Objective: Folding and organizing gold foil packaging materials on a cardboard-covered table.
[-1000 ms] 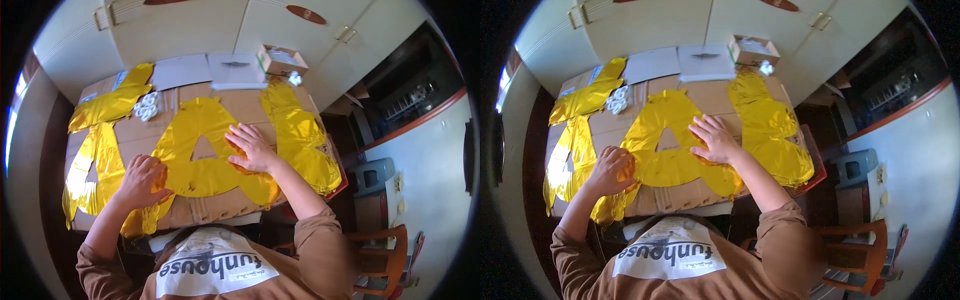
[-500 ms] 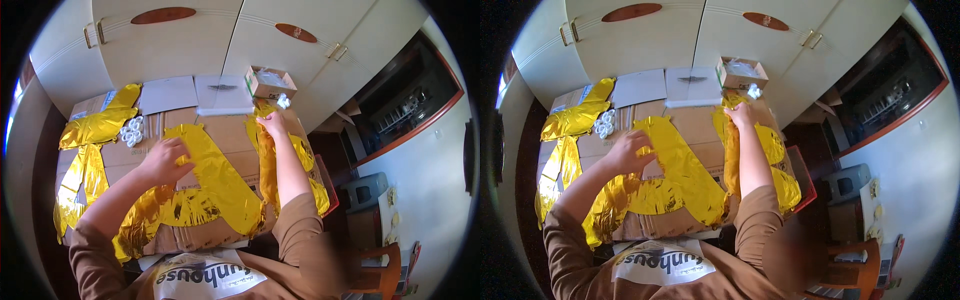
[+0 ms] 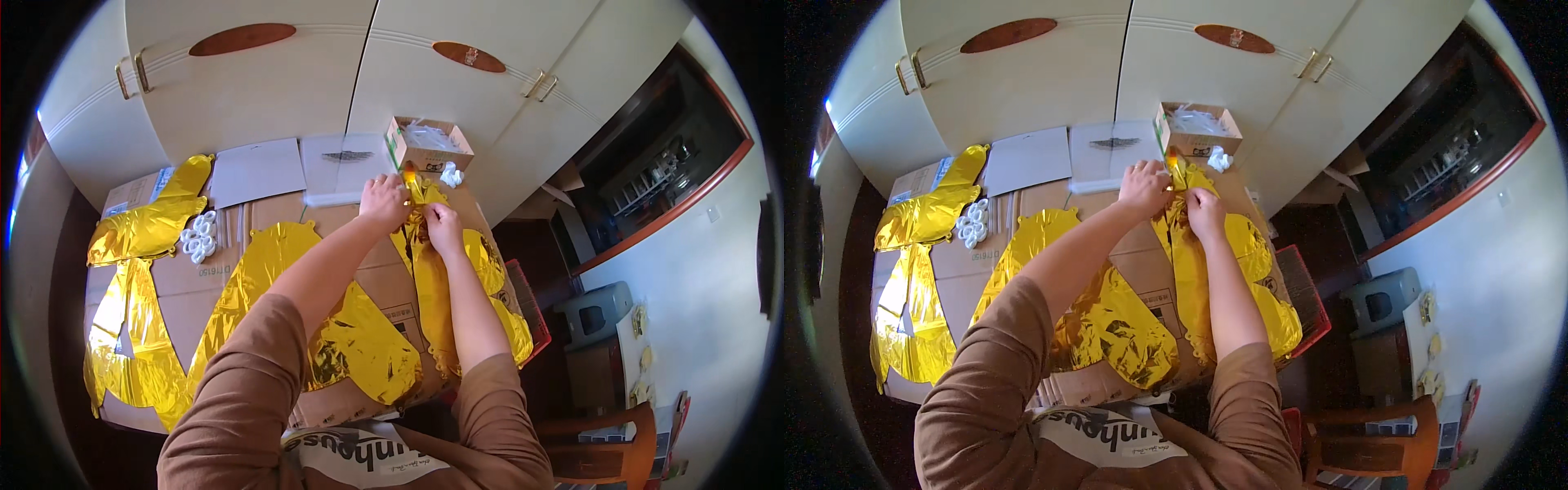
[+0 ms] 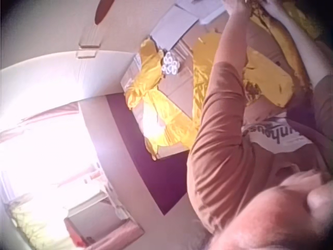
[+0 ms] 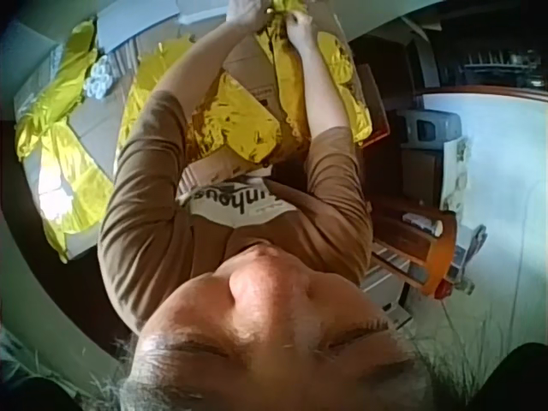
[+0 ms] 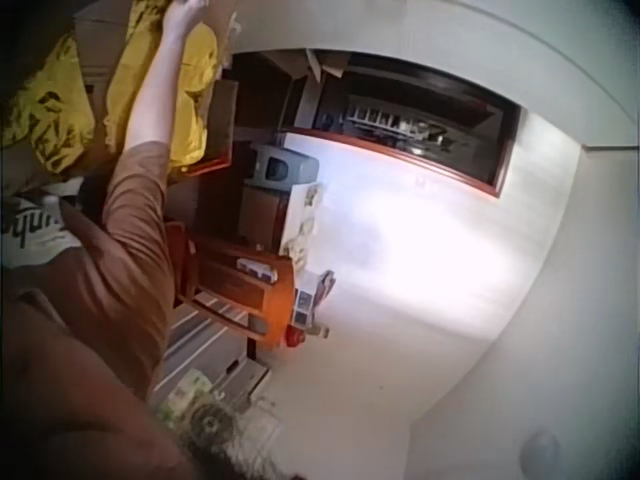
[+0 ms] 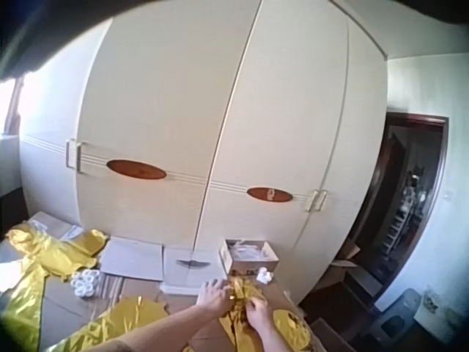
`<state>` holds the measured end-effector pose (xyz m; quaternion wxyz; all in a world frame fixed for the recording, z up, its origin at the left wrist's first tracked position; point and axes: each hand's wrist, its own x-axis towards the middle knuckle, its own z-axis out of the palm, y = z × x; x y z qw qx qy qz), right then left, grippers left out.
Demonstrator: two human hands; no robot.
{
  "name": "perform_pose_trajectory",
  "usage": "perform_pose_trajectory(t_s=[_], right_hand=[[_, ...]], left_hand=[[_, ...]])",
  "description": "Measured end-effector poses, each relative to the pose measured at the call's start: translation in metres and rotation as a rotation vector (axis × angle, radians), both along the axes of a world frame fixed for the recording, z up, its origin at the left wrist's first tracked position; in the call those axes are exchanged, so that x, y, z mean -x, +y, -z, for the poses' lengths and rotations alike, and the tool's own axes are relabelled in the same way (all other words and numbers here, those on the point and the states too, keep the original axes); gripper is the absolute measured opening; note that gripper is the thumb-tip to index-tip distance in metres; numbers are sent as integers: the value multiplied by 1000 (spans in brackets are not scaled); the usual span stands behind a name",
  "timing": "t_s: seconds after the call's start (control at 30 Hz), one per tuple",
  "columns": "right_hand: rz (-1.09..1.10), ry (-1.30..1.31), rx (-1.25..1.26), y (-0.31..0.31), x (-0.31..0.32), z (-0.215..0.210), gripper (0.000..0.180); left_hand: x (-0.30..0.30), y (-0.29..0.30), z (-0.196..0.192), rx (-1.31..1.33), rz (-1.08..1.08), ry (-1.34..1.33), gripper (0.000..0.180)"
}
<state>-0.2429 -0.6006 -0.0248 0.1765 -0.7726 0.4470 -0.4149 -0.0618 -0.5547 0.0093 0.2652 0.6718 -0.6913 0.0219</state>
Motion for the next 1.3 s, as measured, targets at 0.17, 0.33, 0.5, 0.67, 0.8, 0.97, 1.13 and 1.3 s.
perform_pose_trajectory(t_s=[0.17, 0.33, 0.5, 0.67, 0.8, 0.97, 1.13, 1.3], right_hand=[[-21, -528, -168, -13, 23, 16, 21], [-91, -928, -344, -17, 33, 9, 17], [-86, -968, -415, -20, 54, 2, 21], [-98, -1512, -398, 32, 93, -66, 22], [11, -1420, -55, 81, 162, -134, 20], [93, -1191, 314, 146, 183, -214, 17], [-15, -998, 369, 173, 96, -249, 15], [-134, -752, 182, 166, -63, -196, 14]], left_hand=[[0, 2, -2, -152, -154, -60, 40], [16, 8, -15, -65, 116, -141, 50], [49, 21, 8, -208, 401, -85, 62], [39, 31, 11, -174, 417, -90, 63], [35, 29, 16, -155, 418, -78, 63], [39, 29, 7, -253, 413, -120, 66], [44, 34, 3, -22, 283, -114, 63], [-15, 121, -25, -44, 220, 1042, 65]])
